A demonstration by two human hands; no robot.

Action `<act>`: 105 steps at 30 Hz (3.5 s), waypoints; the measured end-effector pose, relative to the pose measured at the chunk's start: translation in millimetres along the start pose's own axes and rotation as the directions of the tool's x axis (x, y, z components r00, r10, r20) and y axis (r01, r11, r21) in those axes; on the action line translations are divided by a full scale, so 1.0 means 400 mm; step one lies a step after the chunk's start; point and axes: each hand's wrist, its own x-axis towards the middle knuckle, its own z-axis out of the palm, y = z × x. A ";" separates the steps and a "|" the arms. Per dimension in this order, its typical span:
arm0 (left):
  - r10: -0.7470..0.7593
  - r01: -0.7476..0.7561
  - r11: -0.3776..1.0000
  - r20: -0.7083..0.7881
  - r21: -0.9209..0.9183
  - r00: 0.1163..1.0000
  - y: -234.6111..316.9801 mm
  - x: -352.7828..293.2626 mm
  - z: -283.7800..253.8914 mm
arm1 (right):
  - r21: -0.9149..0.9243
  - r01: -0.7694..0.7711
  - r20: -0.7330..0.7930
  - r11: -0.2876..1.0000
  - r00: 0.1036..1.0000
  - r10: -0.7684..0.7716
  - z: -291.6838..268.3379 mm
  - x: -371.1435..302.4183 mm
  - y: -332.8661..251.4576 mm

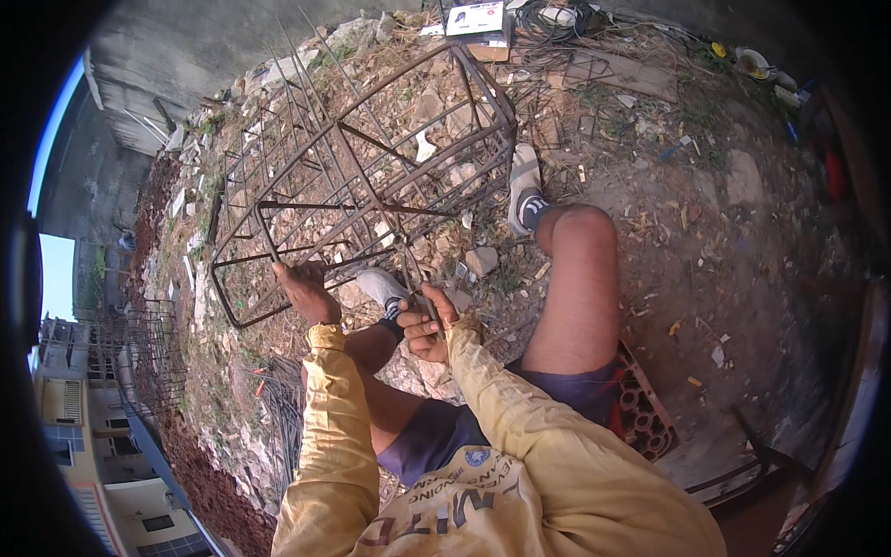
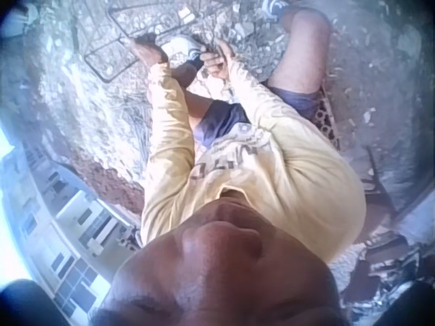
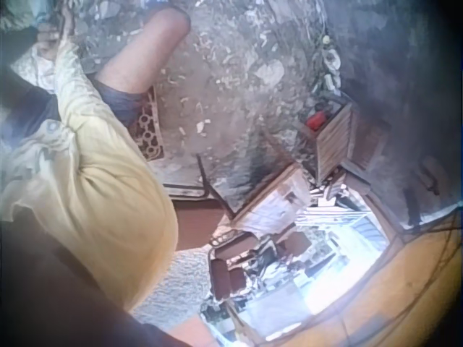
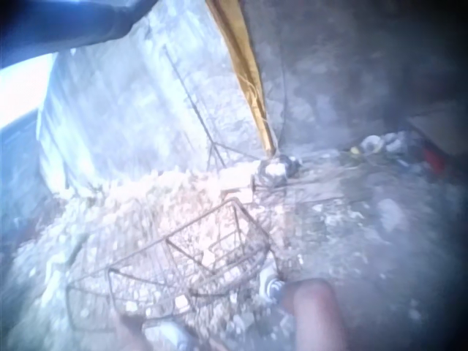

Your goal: The person sits on the ground and assembles a rectangular metal frame by hand, bending and fitting metal rods into place. The person adjusts the frame's shape and secures the joints, then lifts and repositions the completed frame.

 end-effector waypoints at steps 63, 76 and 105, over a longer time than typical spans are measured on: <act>-0.274 0.169 0.942 -0.377 -0.289 0.885 0.073 -0.207 -0.036 | -0.912 -0.213 0.232 -0.350 0.436 -0.870 0.839 0.015 -0.304; -0.365 0.115 0.854 -0.427 -0.507 0.827 0.047 -0.119 -0.271 | -0.936 -0.037 0.287 -0.351 0.501 -0.817 0.789 0.121 -0.046; 0.409 -0.420 0.868 0.100 0.264 0.907 0.460 0.106 -0.375 | -0.999 -0.045 -0.046 0.012 0.993 -0.113 0.847 0.901 0.302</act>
